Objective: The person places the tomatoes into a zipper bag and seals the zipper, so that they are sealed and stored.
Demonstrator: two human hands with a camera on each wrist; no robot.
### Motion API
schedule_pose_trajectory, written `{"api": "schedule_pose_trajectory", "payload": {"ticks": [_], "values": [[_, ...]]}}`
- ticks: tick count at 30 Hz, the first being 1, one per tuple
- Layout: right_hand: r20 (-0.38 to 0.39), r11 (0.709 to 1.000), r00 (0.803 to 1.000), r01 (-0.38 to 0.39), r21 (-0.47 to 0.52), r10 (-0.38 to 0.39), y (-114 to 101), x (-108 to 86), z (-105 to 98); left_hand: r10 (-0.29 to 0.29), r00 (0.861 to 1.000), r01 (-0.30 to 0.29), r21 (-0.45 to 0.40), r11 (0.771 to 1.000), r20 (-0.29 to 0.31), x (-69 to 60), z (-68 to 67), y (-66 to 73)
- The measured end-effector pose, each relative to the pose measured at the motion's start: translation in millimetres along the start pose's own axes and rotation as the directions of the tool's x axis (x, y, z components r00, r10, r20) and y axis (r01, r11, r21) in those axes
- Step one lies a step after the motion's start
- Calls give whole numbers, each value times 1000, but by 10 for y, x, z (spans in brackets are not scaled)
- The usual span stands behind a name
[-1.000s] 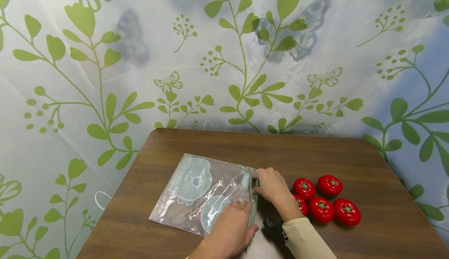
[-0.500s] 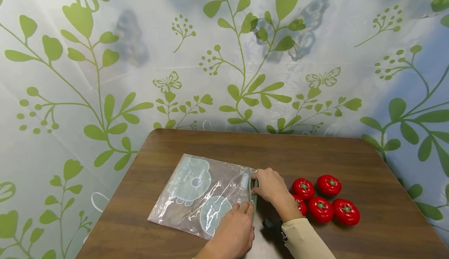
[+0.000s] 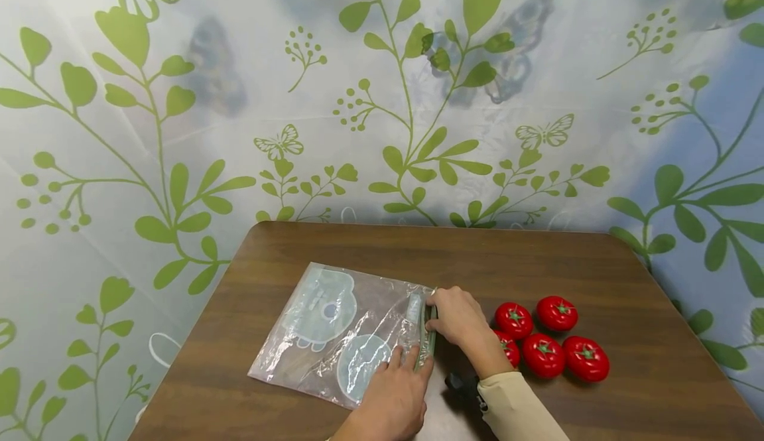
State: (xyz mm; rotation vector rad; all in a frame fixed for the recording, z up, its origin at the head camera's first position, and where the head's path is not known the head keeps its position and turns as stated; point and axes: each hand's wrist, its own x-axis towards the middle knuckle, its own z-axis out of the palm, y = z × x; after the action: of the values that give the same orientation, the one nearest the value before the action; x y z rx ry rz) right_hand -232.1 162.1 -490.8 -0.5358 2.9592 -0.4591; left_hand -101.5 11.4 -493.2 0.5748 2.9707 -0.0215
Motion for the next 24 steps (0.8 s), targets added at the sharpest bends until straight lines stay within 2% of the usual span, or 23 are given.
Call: {"api": "schedule_pose_trajectory", "payload": {"ticks": [7,12,17,24], "values": [[5,1000,1000,-13,8,13,-2,-7,-7,1,997,-2,24,1000,74,32,17,-13],[0,1000,1000,-15,20,15,-24,-7,-17,1,996,-2,12,1000,85,36,29,-50],[-5,999,1000,-25,20,25,-26,-11,-16,-10,998,10,-15,1000,61,39,49,-62],[-3,999,1000,-28,16,28,-14,-11,-2,-19,999,19,-4,1000,-29,48,75,-68]]}}
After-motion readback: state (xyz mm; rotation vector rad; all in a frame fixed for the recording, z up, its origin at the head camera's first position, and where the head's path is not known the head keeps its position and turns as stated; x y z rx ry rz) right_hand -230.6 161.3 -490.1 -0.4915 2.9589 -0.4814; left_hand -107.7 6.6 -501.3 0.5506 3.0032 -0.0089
